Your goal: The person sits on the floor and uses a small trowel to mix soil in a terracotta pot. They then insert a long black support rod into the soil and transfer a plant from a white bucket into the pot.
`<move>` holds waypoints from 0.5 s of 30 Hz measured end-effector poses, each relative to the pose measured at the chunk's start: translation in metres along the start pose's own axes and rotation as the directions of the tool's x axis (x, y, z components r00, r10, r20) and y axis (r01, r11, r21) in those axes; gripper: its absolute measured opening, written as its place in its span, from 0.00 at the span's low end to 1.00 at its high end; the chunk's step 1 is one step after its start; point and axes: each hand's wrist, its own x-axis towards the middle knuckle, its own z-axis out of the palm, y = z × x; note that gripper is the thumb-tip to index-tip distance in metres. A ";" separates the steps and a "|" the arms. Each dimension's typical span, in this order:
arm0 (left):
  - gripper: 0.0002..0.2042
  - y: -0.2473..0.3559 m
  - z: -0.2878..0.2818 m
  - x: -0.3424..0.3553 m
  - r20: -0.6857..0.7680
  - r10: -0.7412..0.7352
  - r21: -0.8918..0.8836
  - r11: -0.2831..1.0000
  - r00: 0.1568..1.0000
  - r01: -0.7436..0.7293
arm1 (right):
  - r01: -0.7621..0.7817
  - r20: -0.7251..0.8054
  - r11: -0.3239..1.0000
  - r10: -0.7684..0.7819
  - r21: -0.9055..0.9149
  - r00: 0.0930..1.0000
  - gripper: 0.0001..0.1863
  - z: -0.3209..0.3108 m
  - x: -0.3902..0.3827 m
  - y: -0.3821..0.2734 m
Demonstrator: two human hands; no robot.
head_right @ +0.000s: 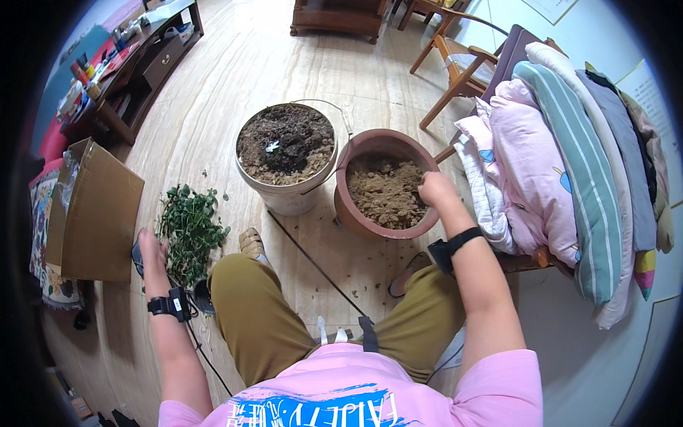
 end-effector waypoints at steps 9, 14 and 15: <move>0.23 0.107 0.241 -0.249 0.703 0.088 0.161 0.947 0.706 -0.278 | -0.251 -0.320 0.968 0.243 0.016 0.916 0.16 0.083 0.004 0.029; 0.32 -0.009 0.328 -0.303 0.781 -0.273 0.463 0.857 0.562 -0.226 | 0.189 -0.426 0.970 -0.107 0.155 0.898 0.18 0.130 -0.032 -0.008; 0.33 -0.025 0.341 -0.312 0.758 -0.297 0.497 0.840 0.581 -0.218 | 0.297 -0.445 0.930 -0.177 0.217 0.878 0.20 0.137 -0.040 -0.016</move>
